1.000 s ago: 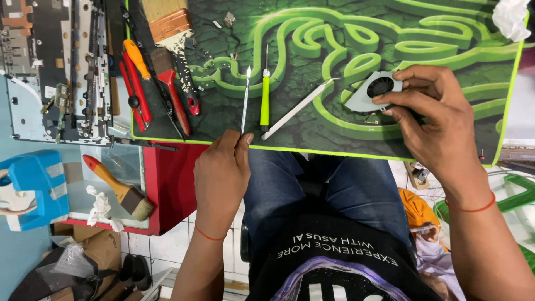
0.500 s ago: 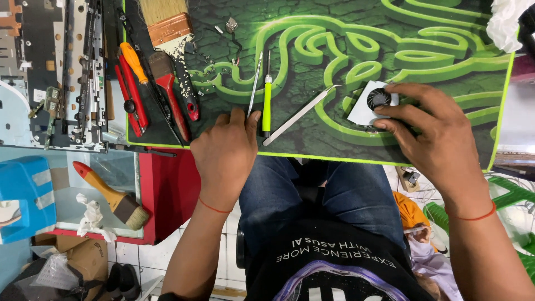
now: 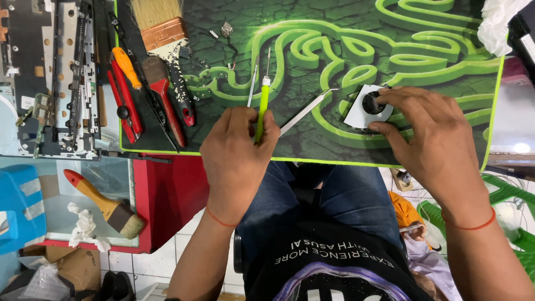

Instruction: Cleaning a laptop fan and then using a tool to work along the length of a thin black component, possibly wrapping or securing a cable.

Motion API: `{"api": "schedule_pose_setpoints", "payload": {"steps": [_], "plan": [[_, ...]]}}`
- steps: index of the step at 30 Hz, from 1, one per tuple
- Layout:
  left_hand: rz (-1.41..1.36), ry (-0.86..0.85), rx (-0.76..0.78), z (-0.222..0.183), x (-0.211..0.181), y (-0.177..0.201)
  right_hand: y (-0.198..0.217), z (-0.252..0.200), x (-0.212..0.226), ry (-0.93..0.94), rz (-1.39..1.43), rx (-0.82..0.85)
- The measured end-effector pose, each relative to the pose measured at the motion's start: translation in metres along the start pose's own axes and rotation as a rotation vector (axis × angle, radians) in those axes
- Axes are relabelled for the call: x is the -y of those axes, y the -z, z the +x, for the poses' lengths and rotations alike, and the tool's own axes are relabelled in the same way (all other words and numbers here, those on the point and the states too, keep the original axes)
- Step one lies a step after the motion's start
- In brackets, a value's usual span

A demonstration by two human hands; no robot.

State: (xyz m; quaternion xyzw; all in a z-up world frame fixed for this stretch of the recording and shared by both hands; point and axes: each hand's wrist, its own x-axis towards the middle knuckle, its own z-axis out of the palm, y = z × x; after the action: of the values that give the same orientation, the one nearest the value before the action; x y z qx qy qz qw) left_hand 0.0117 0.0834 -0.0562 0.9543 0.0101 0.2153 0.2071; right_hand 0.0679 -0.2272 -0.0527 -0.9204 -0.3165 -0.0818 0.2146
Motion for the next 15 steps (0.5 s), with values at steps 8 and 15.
{"api": "schedule_pose_setpoints", "payload": {"steps": [8,15], "plan": [[-0.318,0.283,-0.005,-0.03,-0.009,0.071,0.005,0.013,0.011,-0.022,-0.053,-0.025],[-0.325,0.313,-0.129,-0.066,0.01,0.095,-0.024,0.077,0.043,0.213,-0.039,-0.033]]}}
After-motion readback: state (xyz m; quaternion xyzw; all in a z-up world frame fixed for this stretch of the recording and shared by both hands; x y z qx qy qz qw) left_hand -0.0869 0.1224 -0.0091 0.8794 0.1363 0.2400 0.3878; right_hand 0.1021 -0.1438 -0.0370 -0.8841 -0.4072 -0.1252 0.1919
